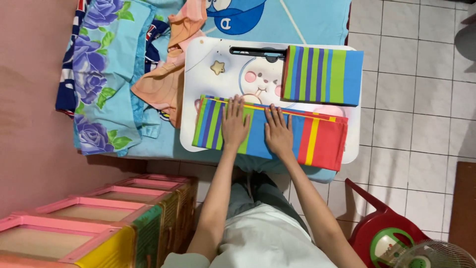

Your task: The person folds several pieces of fabric on a small white folding board placed on a bed. They smooth and crease each item by hand, then stack the folded pieces on the board. The fabrics include a striped multicolor cloth and a blue floral-patterned cloth.

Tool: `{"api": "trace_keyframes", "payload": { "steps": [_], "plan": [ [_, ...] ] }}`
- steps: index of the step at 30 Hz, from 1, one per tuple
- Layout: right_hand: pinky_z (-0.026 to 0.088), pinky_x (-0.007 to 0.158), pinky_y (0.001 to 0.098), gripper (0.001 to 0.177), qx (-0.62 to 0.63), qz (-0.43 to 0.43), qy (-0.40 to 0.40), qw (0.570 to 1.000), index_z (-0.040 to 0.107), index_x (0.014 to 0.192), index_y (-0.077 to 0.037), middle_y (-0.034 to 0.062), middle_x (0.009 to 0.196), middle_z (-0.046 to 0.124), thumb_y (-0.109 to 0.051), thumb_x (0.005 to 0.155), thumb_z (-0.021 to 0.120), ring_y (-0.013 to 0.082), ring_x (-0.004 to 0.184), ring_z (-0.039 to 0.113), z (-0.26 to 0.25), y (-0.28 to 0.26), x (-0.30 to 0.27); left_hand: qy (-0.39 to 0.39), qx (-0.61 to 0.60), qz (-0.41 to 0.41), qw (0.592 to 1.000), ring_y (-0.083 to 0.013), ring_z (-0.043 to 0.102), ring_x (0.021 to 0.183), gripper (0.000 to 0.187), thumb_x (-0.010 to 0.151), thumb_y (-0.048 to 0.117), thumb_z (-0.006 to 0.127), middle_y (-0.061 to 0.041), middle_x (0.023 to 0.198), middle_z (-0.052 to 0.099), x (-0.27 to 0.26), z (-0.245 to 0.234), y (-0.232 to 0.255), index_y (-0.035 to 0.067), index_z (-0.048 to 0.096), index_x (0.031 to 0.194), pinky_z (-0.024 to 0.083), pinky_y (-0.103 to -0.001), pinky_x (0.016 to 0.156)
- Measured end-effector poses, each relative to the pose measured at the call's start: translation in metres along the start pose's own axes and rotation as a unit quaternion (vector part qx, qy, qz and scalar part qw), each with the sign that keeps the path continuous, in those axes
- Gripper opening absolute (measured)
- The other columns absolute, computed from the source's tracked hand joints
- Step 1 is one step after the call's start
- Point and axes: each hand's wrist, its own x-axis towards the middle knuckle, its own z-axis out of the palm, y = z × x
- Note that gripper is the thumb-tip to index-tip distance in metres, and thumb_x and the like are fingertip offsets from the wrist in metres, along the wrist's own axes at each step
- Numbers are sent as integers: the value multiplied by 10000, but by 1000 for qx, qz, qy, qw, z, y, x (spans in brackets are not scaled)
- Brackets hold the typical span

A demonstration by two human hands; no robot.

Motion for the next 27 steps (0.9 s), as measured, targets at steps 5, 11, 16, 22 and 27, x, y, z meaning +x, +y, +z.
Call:
{"api": "trace_keyframes", "payload": {
  "steps": [5,11,16,22,27],
  "plan": [
    [18,1249,487,563,3,4,-9,1000,265,1629,-341,-93,1698,206,-339,1074,355,157,1561,158,-6,-5,0,48,18,-37,998,-257,145,1571,622,1073,448,406,-72,1694,226,-4,-31,-59,143,309,1607,97,-479,1257],
    [14,1247,482,557,3,6,-16,1000,273,1630,-331,-84,1697,215,-331,1081,365,162,1560,162,-8,-6,2,66,81,-56,993,-238,100,1580,644,1088,465,356,-59,1717,154,-41,-40,-85,135,248,1630,43,-487,1246],
    [36,1247,491,551,-9,7,-9,1000,293,1625,-324,-76,1693,229,-342,1080,377,168,1555,184,-6,-5,3,17,42,-91,995,-253,99,1576,647,1079,488,307,-76,1710,179,-76,-39,-85,132,271,1618,-5,-532,1234],
    [42,1247,493,557,-28,10,18,999,294,1622,-330,-78,1690,237,-347,1072,387,164,1554,192,1,-5,3,13,-2,-127,992,-348,17,1570,790,1016,523,442,-172,1706,76,-84,-26,-50,104,163,1625,-72,-668,1187],
    [109,1221,586,580,67,27,18,997,338,1610,-166,78,1673,291,-216,1050,479,266,1538,266,-8,-29,2,27,-57,162,985,-299,132,1574,608,997,35,488,-113,1705,176,-43,3,11,93,337,1583,160,-539,1227]
  ]
}}
